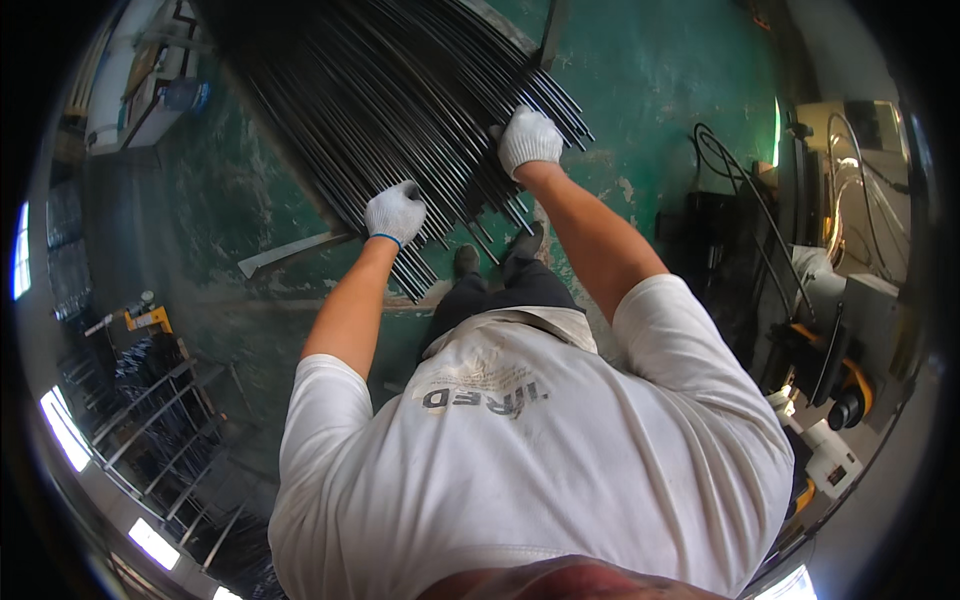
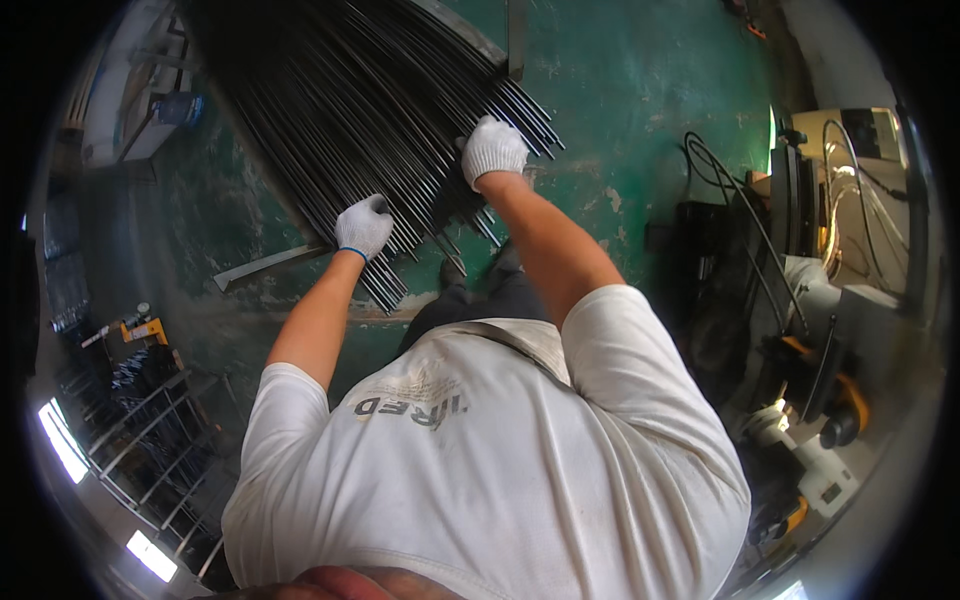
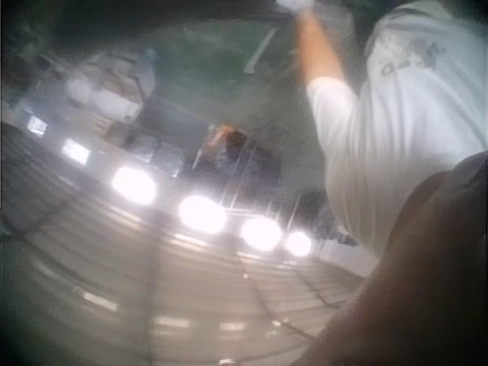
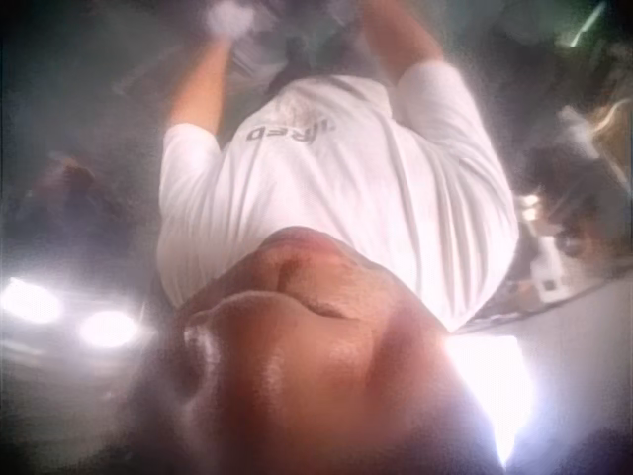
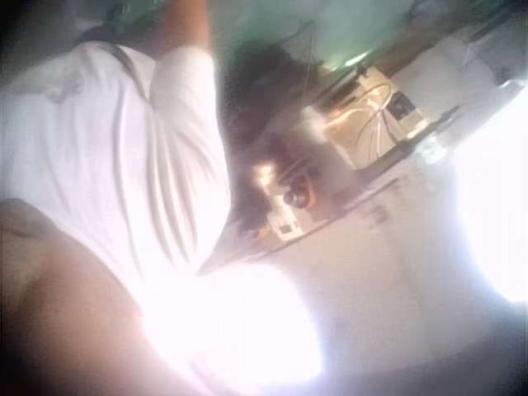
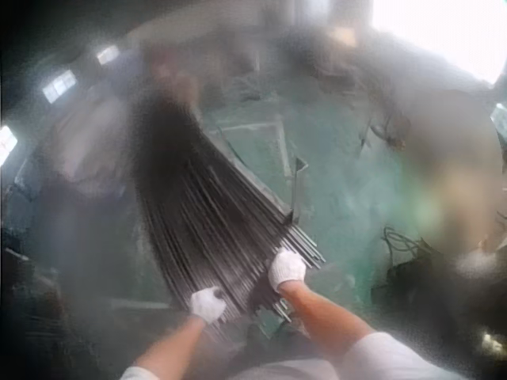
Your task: The person picks up a bundle of long metal rods, feeds them into a forming machine to bend them into a rectangular frame shape, and then hangs the finished frames on a storage rack.
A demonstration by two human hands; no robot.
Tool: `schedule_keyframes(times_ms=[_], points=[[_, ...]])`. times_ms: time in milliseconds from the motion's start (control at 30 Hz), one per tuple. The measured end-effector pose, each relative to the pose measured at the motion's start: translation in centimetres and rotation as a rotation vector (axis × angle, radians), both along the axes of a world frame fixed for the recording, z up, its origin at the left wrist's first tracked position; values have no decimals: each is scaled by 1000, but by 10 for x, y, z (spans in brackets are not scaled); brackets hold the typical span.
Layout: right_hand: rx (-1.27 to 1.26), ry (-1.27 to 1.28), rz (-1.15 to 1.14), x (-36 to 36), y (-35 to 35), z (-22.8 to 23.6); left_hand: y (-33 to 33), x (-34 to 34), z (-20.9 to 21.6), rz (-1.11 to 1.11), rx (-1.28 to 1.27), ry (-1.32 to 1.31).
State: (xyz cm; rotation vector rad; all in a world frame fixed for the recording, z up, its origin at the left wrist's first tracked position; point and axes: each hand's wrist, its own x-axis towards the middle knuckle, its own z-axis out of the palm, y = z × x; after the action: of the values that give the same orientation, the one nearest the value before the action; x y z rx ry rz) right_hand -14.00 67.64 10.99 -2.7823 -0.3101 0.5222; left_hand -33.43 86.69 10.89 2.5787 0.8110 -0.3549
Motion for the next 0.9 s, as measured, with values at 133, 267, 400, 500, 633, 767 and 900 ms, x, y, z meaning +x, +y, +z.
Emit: schedule_keyframes(times_ms=[133,267,400,500,633,767,900], points=[[76,-14,144,17,-10,-4,-1,9,-4,-7,37,79],[-51,195,287,34,-7,23,3,5,-9,-12,48,59],[159,445,153,45,-8,27,6,16,0,-99,72,128],[553,759,21,39,-16,41,10,12,-4,-107,66,153],[775,1079,-200,31,-18,49,12,13,-2,-140,68,148],[761,1063,-221,19,-12,56,12,11,1,-148,48,122],[599,884,-207,3,0,63,15,6,1,-163,29,81]])
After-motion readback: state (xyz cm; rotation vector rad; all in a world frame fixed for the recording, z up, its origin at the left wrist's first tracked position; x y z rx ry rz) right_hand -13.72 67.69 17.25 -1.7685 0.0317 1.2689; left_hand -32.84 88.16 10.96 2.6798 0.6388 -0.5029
